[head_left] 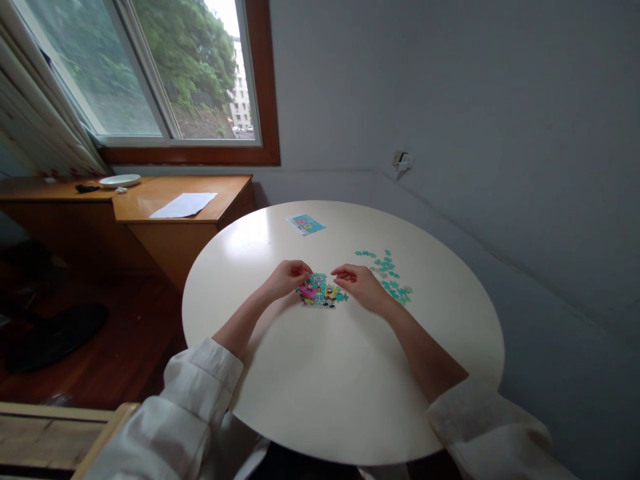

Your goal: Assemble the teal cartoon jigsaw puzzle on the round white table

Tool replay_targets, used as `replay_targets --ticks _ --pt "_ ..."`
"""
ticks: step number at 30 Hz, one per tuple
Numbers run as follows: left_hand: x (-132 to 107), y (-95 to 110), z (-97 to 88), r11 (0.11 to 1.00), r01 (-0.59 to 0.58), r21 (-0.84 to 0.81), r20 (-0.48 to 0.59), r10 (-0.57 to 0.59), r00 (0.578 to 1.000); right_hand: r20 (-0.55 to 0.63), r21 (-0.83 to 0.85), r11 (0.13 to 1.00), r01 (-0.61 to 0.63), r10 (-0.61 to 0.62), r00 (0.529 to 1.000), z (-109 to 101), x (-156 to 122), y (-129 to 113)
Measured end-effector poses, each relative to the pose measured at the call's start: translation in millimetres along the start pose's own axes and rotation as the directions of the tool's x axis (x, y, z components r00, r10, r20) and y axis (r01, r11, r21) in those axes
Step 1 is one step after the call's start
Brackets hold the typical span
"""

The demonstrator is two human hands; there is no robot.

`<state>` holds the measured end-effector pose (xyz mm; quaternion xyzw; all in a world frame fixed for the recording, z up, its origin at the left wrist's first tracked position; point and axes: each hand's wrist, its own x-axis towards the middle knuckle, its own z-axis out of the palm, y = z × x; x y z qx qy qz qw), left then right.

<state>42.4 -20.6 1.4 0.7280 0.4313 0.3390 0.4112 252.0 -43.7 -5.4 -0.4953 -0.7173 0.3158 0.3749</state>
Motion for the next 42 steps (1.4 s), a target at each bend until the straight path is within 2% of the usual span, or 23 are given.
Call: replay_targets --ticks 6,13,21,31,42 --pt "1 -7 -17.3 0.997 0.053 0.062 0.055 -0.057 0.997 -0.01 -0.197 0.98 0.015 -0.017 1.0 0 -1 -1" --pt "-1 -7 -25.9 0.985 0.131 0.111 0.084 -0.141 0.986 0.011 -0.256 0.966 0.035 -0.033 0.999 -1 -1 2" --pt "-1 -14 -25.1 0.979 0.174 0.111 0.174 -0.191 0.966 0.018 -0.276 0.96 0.04 -0.037 0.999 0 -3 -1" --pt "-1 -19 -24.8 0.98 0.121 0.159 0.24 -0.157 0.958 0.033 -0.299 0.953 0.038 -0.029 0.999 1 -3 -2" --pt "-1 -16 -21.9 0.964 0.116 0.241 0.221 -0.171 0.96 0.055 -0.307 0.95 0.047 -0.031 0.998 1 -4 -3"
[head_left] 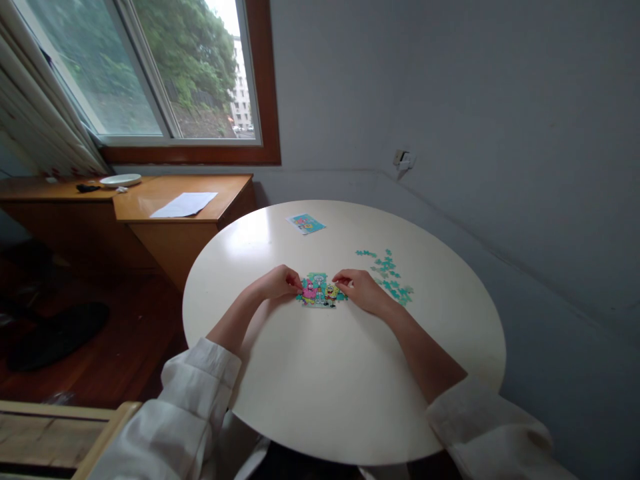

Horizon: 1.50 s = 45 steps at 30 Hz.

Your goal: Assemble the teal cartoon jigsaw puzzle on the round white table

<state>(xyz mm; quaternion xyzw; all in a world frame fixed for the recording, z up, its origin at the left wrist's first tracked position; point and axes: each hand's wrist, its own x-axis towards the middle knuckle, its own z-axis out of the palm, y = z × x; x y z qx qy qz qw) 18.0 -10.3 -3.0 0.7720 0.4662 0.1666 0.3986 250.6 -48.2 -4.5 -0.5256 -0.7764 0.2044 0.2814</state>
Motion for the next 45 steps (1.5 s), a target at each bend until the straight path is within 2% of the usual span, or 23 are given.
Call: replay_targets --ticks 14,45 --pt "1 -1 2.4 0.99 -0.008 0.14 -0.088 0.02 0.996 0.028 0.002 1.0 0.013 -0.013 1.0 0 0 0" --pt "-3 12 2.9 0.974 0.032 0.222 -0.145 0.001 0.989 0.038 -0.007 1.0 0.014 -0.014 0.999 2 1 1"
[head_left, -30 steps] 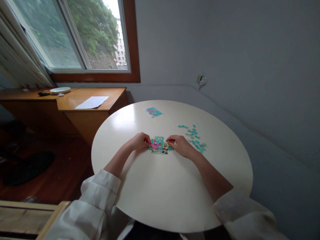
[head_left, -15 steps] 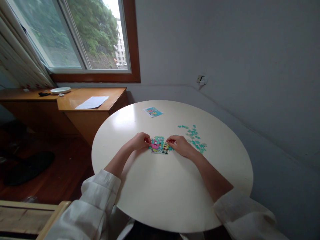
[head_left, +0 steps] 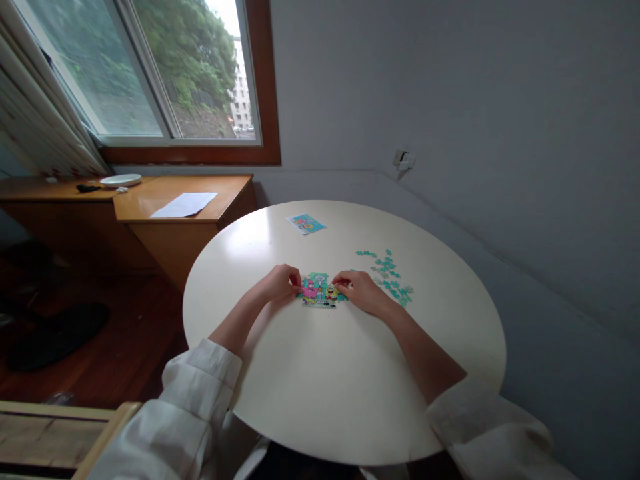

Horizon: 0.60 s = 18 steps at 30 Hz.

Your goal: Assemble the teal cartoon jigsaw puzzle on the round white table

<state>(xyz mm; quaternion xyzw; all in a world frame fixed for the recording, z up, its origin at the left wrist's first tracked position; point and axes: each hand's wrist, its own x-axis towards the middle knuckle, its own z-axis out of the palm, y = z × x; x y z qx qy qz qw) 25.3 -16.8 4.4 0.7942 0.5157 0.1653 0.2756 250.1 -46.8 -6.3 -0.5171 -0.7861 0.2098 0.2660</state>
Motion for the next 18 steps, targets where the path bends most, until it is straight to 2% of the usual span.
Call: replay_targets --ticks 5,13,18 --pt "2 -5 0.9 1.0 -0.012 -0.001 -0.006 0.012 1.0 -0.019 0.007 1.0 0.002 -0.002 1.0 0 0 0" --pt "4 -11 2.0 1.0 -0.013 -0.014 -0.102 0.012 0.995 -0.085 -0.004 1.0 -0.012 0.012 0.996 -2 -1 0" --pt "3 -9 2.2 0.999 -0.043 -0.019 -0.029 0.042 0.999 -0.094 -0.008 1.0 -0.015 0.015 0.995 -3 0 1"
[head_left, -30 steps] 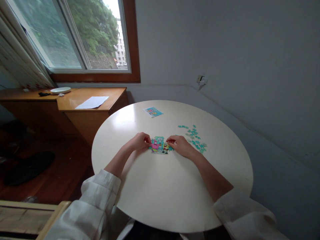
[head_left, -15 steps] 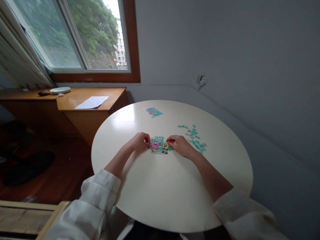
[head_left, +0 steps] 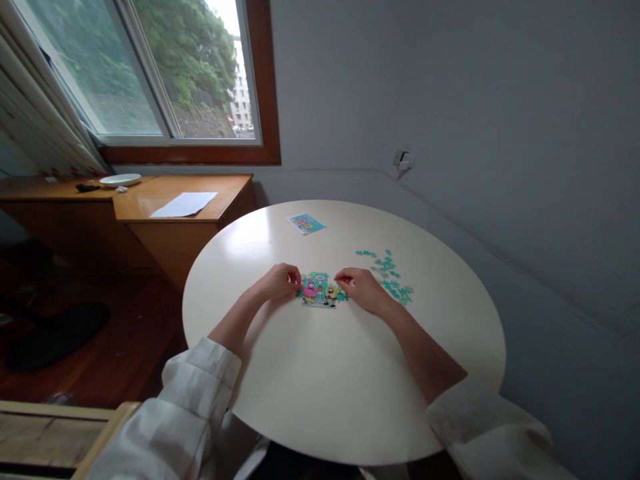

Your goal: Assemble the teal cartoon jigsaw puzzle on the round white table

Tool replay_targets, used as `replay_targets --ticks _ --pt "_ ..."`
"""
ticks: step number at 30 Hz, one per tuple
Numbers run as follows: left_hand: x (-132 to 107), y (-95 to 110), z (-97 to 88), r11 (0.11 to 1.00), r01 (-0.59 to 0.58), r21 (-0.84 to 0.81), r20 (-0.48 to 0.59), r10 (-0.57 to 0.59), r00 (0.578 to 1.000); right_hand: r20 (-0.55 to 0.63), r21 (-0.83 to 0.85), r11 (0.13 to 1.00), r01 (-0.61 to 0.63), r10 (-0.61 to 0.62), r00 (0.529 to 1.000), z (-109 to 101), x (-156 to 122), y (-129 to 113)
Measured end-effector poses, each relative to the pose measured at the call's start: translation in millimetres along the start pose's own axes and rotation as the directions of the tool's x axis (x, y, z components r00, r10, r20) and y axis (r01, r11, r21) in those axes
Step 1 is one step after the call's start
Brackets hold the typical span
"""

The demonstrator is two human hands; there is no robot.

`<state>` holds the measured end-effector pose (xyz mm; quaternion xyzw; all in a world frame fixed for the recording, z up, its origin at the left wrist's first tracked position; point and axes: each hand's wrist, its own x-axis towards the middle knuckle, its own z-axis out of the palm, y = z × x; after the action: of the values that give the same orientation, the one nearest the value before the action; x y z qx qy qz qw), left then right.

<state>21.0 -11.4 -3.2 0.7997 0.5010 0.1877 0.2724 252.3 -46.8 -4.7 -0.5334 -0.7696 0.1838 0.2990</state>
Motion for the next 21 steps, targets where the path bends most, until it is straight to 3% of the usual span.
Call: replay_targets --ticks 7,21 --pt "-1.2 4.2 1.6 1.0 -0.024 -0.007 0.052 0.024 0.998 0.003 -0.007 1.0 0.012 -0.012 1.0 0.7 0.1 -0.3" --pt "-1.8 3.0 -1.2 0.998 -0.041 -0.051 0.036 0.043 0.998 -0.016 -0.009 1.0 0.003 -0.003 1.0 -0.9 -0.1 3.3"
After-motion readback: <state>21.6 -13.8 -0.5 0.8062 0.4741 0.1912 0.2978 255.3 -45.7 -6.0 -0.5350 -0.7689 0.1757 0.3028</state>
